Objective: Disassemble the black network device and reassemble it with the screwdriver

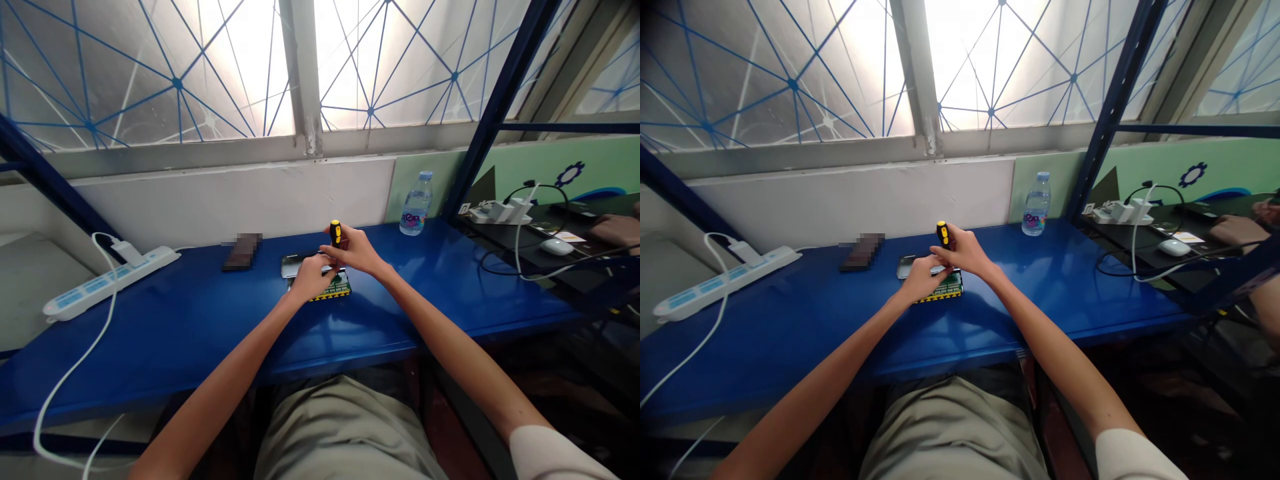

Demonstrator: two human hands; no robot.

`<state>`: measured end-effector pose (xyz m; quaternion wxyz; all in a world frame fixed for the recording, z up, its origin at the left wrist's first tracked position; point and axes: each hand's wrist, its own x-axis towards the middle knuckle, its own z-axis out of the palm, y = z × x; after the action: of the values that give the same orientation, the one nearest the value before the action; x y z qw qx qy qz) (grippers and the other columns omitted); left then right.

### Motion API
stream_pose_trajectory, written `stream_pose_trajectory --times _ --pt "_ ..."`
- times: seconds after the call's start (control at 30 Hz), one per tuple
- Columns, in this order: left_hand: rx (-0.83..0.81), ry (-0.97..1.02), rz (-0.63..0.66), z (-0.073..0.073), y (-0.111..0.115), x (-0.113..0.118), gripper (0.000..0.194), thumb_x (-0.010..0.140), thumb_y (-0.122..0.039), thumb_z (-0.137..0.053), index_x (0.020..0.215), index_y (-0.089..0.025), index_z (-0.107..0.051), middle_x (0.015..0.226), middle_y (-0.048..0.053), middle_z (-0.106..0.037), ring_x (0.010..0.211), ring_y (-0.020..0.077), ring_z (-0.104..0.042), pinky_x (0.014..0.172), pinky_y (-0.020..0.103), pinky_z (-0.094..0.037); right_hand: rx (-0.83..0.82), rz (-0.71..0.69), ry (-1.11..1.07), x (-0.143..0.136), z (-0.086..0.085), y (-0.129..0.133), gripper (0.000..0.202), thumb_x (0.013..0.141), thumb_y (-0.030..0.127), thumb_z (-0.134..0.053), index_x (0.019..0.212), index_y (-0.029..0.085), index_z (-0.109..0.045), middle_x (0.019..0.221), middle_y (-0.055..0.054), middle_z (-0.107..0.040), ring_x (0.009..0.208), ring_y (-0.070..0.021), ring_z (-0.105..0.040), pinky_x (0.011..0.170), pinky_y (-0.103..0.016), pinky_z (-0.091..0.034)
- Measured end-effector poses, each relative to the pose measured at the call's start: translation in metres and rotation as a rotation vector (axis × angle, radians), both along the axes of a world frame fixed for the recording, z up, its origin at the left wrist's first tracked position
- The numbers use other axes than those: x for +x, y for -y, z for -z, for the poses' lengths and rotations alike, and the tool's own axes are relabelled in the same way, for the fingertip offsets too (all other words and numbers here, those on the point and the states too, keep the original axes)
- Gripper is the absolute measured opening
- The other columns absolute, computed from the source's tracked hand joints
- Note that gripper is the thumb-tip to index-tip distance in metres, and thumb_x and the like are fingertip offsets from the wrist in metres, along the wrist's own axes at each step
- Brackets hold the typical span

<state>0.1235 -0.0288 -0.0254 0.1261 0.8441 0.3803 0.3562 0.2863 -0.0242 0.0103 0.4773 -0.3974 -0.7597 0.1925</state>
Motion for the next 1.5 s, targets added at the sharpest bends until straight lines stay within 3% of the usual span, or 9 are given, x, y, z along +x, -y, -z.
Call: stream_pose_trajectory --times 0.77,1.03,1.5 --pt "-0.005 0.001 -0.048 -0.0021 -0.0002 -0.0014 0.013 0.085 -0.018 -0.070 0.094 -0.021 -0.080 0.094 0.005 -0.079 0.090 0.0246 -0.074 0.082 0.031 -0.054 -0.016 -0.014 -0.003 -0.0004 -0.0006 0.0015 0.034 0.080 0.042 -0.071 0.102 0.018 -0.063 0.069 0.003 -0.054 0.057 -0.0120 -0.048 0.052 -0.026 -0.036" --pt "0.001 0.001 -0.005 -0.0036 0.0012 -0.0008 0.021 0.083 -0.010 -0.066 0.095 -0.021 -0.079 0.097 0.003 -0.080 0.093 0.0232 -0.074 0.085 0.030 -0.054 -0.018 -0.007 -0.006 -0.0007 0.0003 -0.0003 0.035 0.080 0.043 -0.071 0.103 0.018 -0.063 0.069 0.004 -0.054 0.058 -0.0118 -0.048 0.053 -0.025 -0.036" --pt "-0.016 -0.010 -0.026 -0.0003 -0.0016 -0.0007 0.014 0.089 -0.022 -0.065 0.090 -0.019 -0.078 0.094 0.005 -0.079 0.089 0.0249 -0.074 0.082 0.032 -0.054 -0.012 -0.021 -0.009 0.0001 0.0013 0.0000 0.035 0.080 0.041 -0.071 0.104 0.017 -0.064 0.072 0.002 -0.059 0.059 -0.0125 -0.053 0.057 -0.026 -0.040"
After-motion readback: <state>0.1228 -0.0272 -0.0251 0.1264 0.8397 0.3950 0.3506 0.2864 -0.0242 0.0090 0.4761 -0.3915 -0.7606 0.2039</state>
